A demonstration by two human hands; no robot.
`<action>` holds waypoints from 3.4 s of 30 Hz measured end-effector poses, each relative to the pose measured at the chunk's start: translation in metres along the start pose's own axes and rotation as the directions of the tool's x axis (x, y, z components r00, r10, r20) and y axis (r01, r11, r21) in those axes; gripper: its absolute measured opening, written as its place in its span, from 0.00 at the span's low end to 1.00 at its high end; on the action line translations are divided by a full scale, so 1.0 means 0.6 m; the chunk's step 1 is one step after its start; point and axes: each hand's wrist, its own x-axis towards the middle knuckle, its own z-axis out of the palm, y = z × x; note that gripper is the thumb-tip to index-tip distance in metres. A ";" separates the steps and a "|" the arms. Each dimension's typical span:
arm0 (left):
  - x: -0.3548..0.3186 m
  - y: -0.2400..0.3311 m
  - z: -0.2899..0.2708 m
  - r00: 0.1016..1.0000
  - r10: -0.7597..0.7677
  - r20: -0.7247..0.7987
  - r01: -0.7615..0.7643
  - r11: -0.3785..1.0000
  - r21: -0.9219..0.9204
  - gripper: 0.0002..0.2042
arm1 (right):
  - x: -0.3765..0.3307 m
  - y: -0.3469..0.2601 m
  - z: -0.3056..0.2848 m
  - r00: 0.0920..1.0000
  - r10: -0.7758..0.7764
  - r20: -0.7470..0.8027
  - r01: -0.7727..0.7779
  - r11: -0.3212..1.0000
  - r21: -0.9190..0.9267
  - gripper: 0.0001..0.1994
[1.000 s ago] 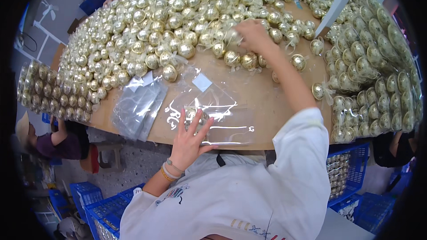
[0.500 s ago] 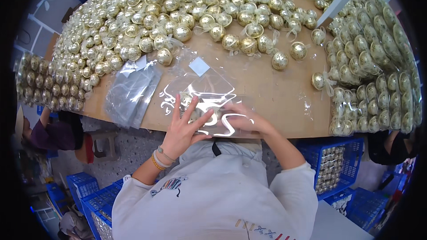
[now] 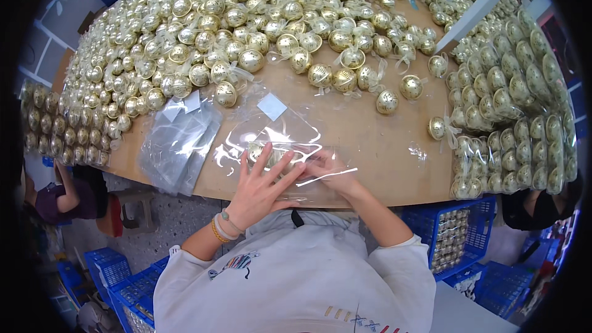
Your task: The recorder is picking up gold Christmas ornaments from a large pile and packing them into clear plastic bags at a workbench.
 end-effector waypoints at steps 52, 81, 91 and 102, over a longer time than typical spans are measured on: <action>0.009 0.045 -0.016 0.993 -0.115 0.032 0.114 0.993 0.041 0.37 | -0.016 0.004 -0.046 0.946 -0.031 0.324 0.122 0.956 -0.266 0.17; 0.017 0.045 -0.020 0.991 0.048 0.125 -0.058 0.995 0.082 0.28 | 0.039 -0.268 -0.331 0.478 -0.764 -0.434 -0.026 0.482 -0.876 0.17; 0.021 0.042 -0.019 0.990 0.039 0.134 -0.050 0.996 0.080 0.28 | -0.020 -0.246 -0.369 0.537 -0.575 -0.618 -0.541 0.327 -0.775 0.21; 0.018 0.050 -0.024 0.990 0.019 0.142 -0.033 0.995 0.097 0.28 | 0.085 -0.221 -0.207 0.788 -0.607 0.104 -0.062 -0.247 -0.967 0.30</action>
